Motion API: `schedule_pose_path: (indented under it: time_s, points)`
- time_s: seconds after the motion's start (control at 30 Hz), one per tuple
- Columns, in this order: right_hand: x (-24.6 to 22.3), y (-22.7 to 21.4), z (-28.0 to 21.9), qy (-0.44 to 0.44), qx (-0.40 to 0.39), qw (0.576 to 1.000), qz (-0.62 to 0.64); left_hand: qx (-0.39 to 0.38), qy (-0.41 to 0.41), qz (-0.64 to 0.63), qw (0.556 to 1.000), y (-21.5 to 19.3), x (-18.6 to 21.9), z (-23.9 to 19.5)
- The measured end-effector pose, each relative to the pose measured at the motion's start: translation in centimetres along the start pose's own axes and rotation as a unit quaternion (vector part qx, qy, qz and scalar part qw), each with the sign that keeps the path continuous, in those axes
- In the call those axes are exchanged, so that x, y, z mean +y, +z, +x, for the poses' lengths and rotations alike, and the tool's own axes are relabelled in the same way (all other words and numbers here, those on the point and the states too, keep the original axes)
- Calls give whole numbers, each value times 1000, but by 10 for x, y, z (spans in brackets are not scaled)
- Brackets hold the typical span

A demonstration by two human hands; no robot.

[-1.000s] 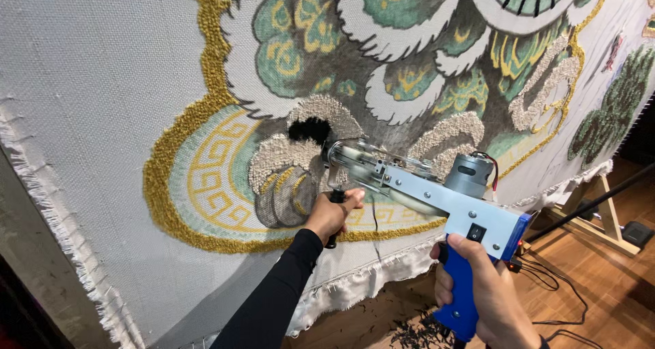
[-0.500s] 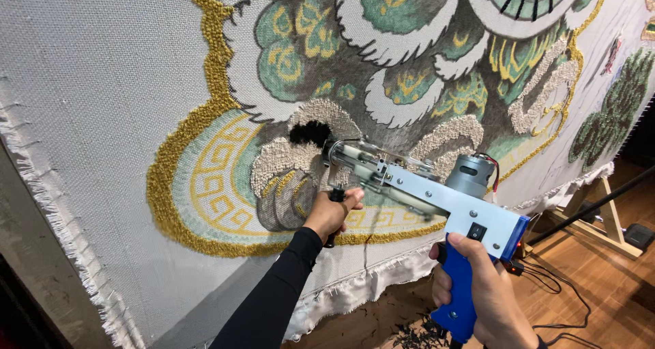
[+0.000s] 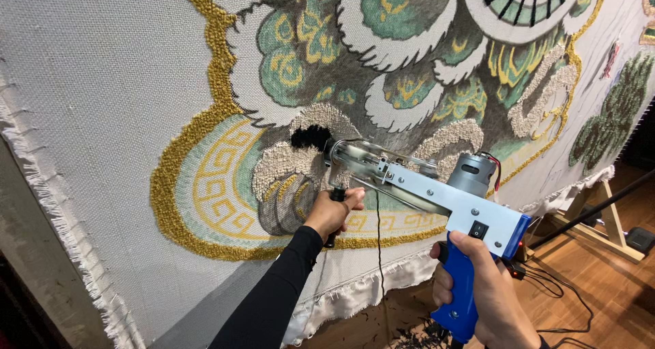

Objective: The person uses a handheld tufting gun to apply yarn into a stretched canvas, following a pre-drawn design of a stylized creature. The person guides the tool with both hands to create textured patterns in the fabric.

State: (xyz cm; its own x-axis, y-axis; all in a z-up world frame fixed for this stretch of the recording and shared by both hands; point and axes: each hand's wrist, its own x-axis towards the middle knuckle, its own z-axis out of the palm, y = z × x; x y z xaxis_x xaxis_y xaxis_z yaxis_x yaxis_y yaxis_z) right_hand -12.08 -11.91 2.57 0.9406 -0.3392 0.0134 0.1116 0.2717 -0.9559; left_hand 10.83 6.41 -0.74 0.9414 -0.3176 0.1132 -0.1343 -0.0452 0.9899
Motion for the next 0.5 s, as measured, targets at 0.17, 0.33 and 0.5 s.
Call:
schedule_pose_path:
  time_s: [0.17, 0.33, 0.5]
  points:
    - [-3, 0, 1, 4, 5, 1000, 6, 0, 21, -15, 1000, 1, 7, 2]
    - [-7, 1, -1, 14, -1, 1000, -6, 10, -7, 13, 1000, -2, 13, 0]
    - [-5, 0, 3, 7, -9, 1000, 8, -5, -1, 15, 1000, -3, 15, 1]
